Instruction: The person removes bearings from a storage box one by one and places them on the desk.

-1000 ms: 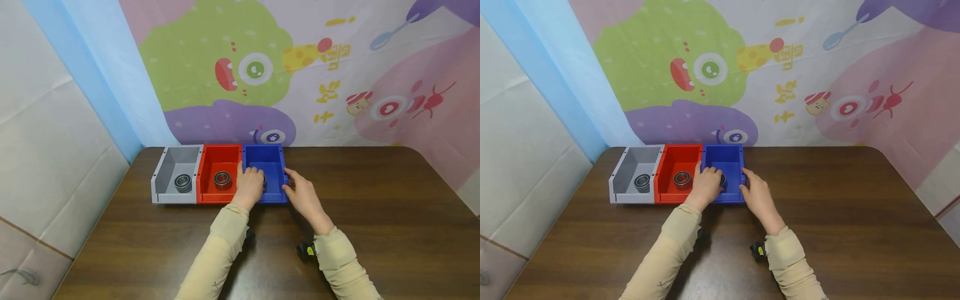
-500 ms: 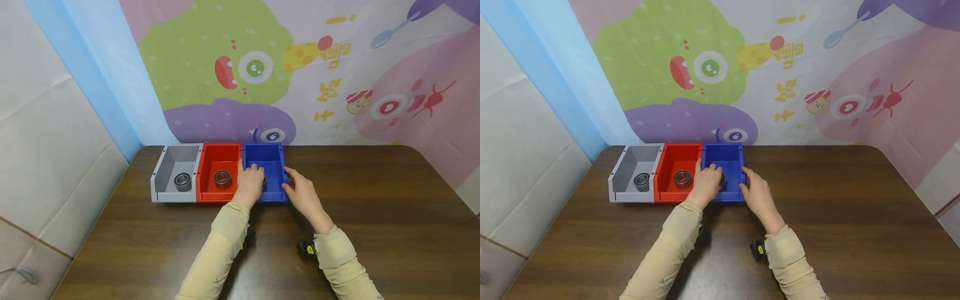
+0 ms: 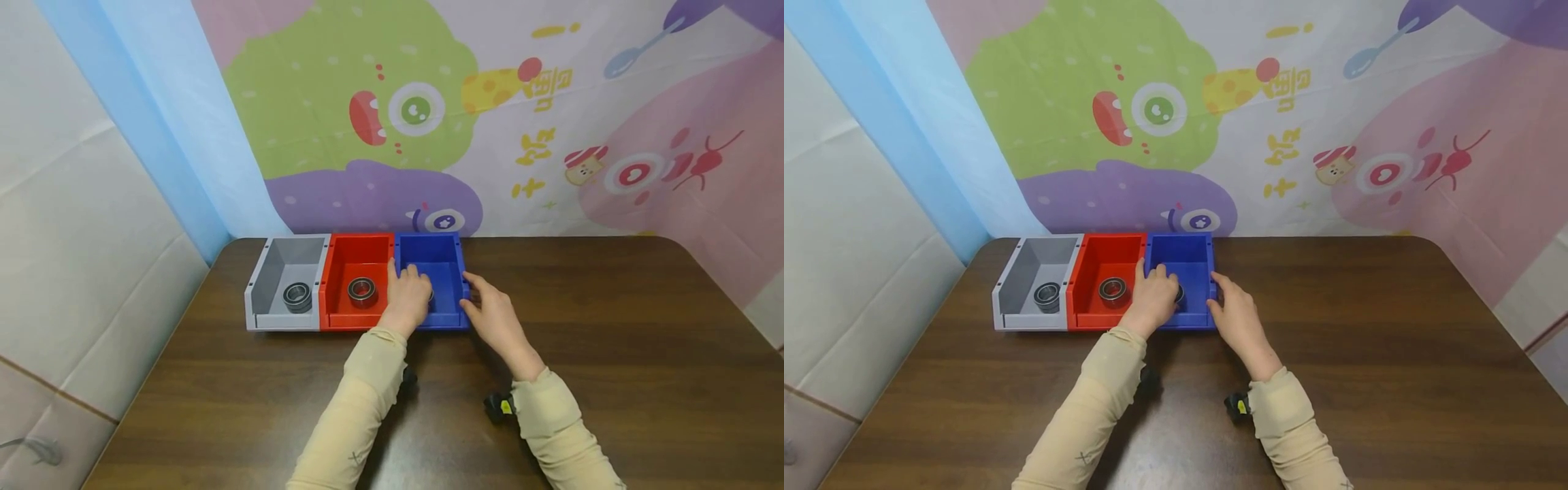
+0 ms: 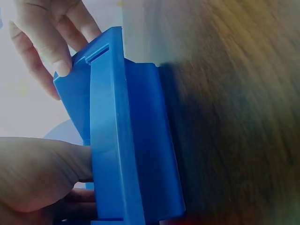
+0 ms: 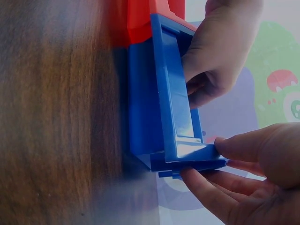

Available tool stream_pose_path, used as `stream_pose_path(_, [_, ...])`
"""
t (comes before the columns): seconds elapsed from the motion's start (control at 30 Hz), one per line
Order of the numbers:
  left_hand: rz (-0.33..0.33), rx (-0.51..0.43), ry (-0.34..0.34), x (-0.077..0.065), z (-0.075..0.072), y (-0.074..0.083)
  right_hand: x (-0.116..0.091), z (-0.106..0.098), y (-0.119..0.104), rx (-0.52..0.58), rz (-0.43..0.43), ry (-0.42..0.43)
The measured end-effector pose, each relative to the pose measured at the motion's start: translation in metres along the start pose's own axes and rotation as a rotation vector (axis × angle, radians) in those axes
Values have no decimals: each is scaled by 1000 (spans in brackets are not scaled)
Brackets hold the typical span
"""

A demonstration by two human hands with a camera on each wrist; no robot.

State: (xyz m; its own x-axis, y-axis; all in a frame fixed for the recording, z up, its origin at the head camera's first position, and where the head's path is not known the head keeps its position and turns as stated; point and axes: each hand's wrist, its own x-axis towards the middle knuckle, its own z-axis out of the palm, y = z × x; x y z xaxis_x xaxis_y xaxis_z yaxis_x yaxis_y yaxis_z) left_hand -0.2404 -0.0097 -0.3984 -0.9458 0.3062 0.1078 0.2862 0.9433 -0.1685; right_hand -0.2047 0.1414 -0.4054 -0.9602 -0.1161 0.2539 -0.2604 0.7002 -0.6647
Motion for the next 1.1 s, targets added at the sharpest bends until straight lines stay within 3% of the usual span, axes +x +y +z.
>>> stream_pose_path(0.2, [-10, 6, 22, -1, 0, 1, -1, -1, 0, -1, 2, -7])
stream_pose_path(0.3, [-7, -9, 70, -1, 1, 0, 0, -1, 0, 1, 6, -8])
stream_pose_path(0.5, [26, -126, 184, -3, 4, -5, 0, -1, 0, 0, 12, -12])
stream_pose_path(0.7, [93, -281, 245, -7, 4, -13, 0, 0, 0, 2, 8, -8])
stream_pose_path(1.1, [157, -417, 213, -18, 2, -20, 0, 0, 1, 1, 13, -8])
